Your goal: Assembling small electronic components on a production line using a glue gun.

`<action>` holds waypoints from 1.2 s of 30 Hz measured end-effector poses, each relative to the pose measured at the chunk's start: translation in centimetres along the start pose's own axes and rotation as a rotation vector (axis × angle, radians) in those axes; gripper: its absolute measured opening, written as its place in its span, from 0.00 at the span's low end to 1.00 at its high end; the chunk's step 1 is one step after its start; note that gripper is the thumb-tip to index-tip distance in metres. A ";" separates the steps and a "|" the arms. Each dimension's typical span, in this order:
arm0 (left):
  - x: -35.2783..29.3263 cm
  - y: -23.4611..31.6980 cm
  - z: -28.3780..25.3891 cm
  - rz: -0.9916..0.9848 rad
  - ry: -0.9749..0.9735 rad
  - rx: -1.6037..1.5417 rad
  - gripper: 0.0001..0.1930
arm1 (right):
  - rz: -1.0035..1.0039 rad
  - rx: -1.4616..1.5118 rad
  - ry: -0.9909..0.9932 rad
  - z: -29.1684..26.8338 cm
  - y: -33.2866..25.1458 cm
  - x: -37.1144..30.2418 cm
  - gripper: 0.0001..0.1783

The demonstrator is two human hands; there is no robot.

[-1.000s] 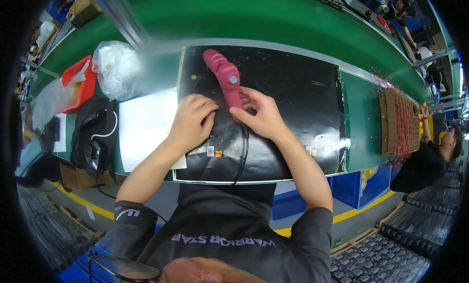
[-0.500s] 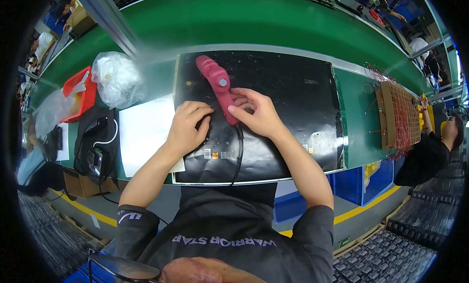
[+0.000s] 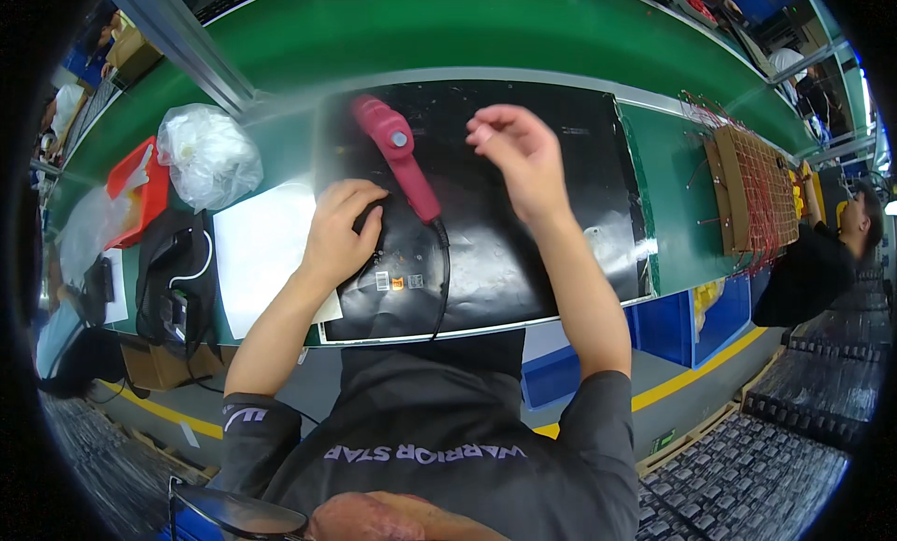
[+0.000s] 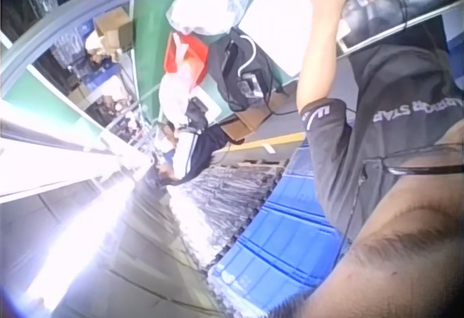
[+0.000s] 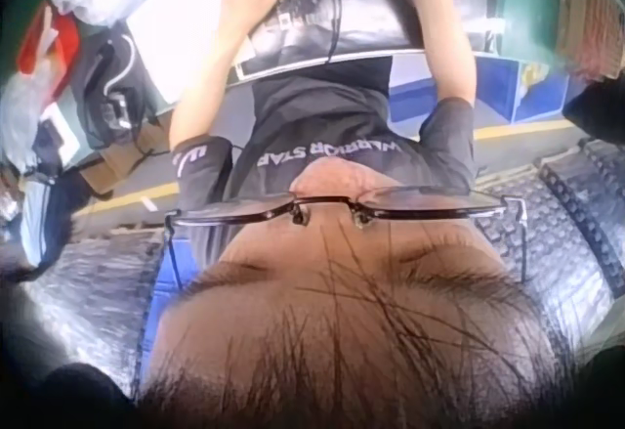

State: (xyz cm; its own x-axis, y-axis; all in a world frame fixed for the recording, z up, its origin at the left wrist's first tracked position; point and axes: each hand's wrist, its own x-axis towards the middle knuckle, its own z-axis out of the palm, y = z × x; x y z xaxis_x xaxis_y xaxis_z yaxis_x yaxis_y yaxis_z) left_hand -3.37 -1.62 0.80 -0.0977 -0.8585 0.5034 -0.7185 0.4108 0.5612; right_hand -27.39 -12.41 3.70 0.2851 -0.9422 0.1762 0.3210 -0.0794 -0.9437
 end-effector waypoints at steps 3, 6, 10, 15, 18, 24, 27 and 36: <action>0.0 -0.3 0.2 0.023 0.010 0.009 0.12 | -0.198 0.219 -0.149 0.8 -5.9 -0.8 0.08; 0.7 0.1 0.5 0.040 0.019 0.016 0.13 | -0.301 0.238 -0.512 4.1 -13.6 -3.6 0.06; -0.1 -0.2 0.3 -0.012 0.008 0.013 0.12 | -0.336 0.309 -0.690 -0.9 -18.5 -3.0 0.05; 0.4 0.3 0.5 -0.001 0.003 -0.001 0.12 | -0.403 0.302 -0.722 -3.8 -18.4 -5.8 0.08; 0.3 0.3 0.4 -0.004 0.017 0.000 0.13 | -0.431 0.318 -0.768 -2.0 -17.0 -5.0 0.10; -0.4 -0.2 0.1 -0.014 0.014 0.015 0.13 | -0.460 0.370 -0.848 -3.1 -17.1 -7.3 0.13; 0.3 0.2 0.4 -0.008 0.023 0.022 0.14 | -0.479 0.377 -0.853 1.0 -15.7 -5.4 0.15; 0.9 0.8 0.8 0.003 0.006 -0.023 0.15 | -0.536 0.370 -0.934 3.2 -15.7 -5.5 0.21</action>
State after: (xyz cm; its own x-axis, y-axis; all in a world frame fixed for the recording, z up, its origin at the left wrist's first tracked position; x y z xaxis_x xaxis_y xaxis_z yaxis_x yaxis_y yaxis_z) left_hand -4.58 -2.30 1.22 -0.0956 -0.8554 0.5091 -0.7020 0.4206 0.5748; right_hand -31.10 -4.93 18.50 0.5423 -0.1925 0.8178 0.8068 -0.1524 -0.5708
